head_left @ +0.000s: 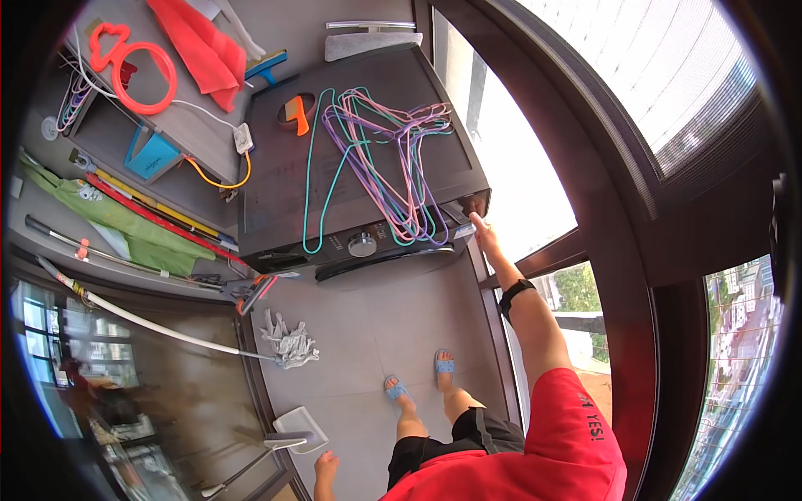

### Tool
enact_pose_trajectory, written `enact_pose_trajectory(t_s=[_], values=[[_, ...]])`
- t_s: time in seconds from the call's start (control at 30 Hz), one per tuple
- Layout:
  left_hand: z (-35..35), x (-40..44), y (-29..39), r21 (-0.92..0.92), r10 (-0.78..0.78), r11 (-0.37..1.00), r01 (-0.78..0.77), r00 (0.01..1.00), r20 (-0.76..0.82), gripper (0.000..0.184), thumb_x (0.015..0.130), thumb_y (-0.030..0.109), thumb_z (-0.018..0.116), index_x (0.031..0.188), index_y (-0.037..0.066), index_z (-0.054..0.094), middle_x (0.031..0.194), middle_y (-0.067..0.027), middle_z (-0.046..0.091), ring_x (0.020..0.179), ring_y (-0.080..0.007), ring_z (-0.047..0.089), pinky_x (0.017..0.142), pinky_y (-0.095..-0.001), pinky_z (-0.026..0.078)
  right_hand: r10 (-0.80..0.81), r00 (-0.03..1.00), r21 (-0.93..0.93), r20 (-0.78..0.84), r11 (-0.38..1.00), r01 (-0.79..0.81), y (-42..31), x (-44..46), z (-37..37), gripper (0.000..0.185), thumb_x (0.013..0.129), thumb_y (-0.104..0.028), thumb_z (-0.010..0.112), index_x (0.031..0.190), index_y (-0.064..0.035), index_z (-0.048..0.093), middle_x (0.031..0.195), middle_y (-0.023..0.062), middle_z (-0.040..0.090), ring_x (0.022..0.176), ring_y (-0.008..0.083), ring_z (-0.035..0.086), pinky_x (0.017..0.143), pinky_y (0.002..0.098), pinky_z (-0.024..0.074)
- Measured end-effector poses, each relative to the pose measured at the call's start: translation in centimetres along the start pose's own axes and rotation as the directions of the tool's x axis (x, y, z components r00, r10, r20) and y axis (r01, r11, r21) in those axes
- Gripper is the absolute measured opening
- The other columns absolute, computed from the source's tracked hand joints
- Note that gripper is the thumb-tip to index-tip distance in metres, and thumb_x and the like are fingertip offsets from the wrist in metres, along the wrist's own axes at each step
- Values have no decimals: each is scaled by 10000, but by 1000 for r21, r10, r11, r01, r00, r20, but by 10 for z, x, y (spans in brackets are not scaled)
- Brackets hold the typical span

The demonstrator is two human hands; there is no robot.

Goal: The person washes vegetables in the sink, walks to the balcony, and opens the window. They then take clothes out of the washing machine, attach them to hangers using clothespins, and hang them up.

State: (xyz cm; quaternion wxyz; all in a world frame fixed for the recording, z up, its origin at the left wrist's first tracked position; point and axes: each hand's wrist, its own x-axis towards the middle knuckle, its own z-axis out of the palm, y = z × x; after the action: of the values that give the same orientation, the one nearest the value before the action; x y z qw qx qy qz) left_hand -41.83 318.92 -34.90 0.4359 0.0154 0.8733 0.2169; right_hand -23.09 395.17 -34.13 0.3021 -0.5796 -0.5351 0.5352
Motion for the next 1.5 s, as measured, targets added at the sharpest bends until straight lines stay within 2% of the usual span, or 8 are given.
enact_pose_trajectory(t_s=[0.83, 1.03, 1.07, 1.13, 1.23, 1.33, 1.4, 1.5], values=[[4, -4, -3, -4, 2, 1000, -2, 1000, 7, 446, 739, 161, 607, 1149, 4, 531, 857, -106, 641, 685, -164, 622, 579, -282, 488, 0, 1000, 13, 10, 1000, 0, -8, -5, -2, 559, 755, -595, 562, 494, -122, 417, 446, -12, 382, 396, 88, 354, 396, 239, 268], [9, 4, -7, 91, 82, 992, -83, 997, 14, 441, 742, 142, 600, 1151, -4, 525, 880, -114, 624, 682, -167, 612, 541, -281, 487, 104, 980, 14, 171, 994, -108, 21, -33, 14, 489, 794, -533, 555, 623, -81, 487, 518, 9, 450, 433, 97, 409, 402, 226, 309], [11, 4, -9, 93, 102, 990, -103, 995, 10, 440, 741, 144, 601, 1147, -7, 527, 871, -113, 627, 678, -166, 612, 540, -281, 487, 104, 976, -122, 193, 989, -82, 35, -34, 21, 438, 812, -469, 567, 699, -48, 521, 574, 15, 487, 465, 98, 450, 416, 232, 357], [14, 0, -8, 110, 114, 987, -113, 994, -3, 423, 742, 164, 593, 1124, -11, 542, 846, -116, 639, 699, -188, 619, 598, -299, 486, 69, 972, -345, 225, 938, 14, 39, -47, 32, 388, 813, -381, 589, 816, 7, 599, 772, 143, 618, 716, 279, 612, 661, 371, 471], [16, -4, -4, 151, 107, 983, -103, 994, -24, 398, 746, 200, 578, 1083, -12, 570, 813, -124, 658, 751, -236, 631, 717, -334, 486, -374, 878, -460, 297, 750, 475, 43, -61, 51, 432, 829, -361, 570, 1013, 30, 552, 1101, 193, 548, 971, 350, 547, 818, 410, 445], [15, -5, -8, 167, 145, 976, -139, 989, -23, 396, 745, 183, 585, 1091, -8, 565, 811, -116, 653, 721, -208, 624, 660, -312, 487, -346, 864, -483, 367, 723, 494, 39, -61, 71, 491, 848, -363, 540, 1136, 32, 486, 1251, 202, 433, 1129, 351, 438, 926, 395, 393], [16, -3, -11, 162, 193, 969, -188, 981, -19, 411, 741, 149, 598, 1117, -9, 549, 808, -102, 642, 651, -151, 610, 546, -266, 488, -340, 854, -478, 394, 718, 506, 38, -60, 80, 500, 851, -365, 534, 1157, 26, 475, 1241, 206, 444, 1127, 354, 440, 928, 399, 392], [20, -7, -18, 96, 150, 984, -147, 988, -22, 412, 742, 144, 599, 1123, -2, 547, 825, -100, 641, 659, -148, 611, 553, -264, 491, -302, 848, -482, 437, 717, 503, 33, -59, 91, 512, 861, -369, 512, 1186, 21, 458, 1245, 205, 445, 1134, 356, 438, 939, 395, 382]])
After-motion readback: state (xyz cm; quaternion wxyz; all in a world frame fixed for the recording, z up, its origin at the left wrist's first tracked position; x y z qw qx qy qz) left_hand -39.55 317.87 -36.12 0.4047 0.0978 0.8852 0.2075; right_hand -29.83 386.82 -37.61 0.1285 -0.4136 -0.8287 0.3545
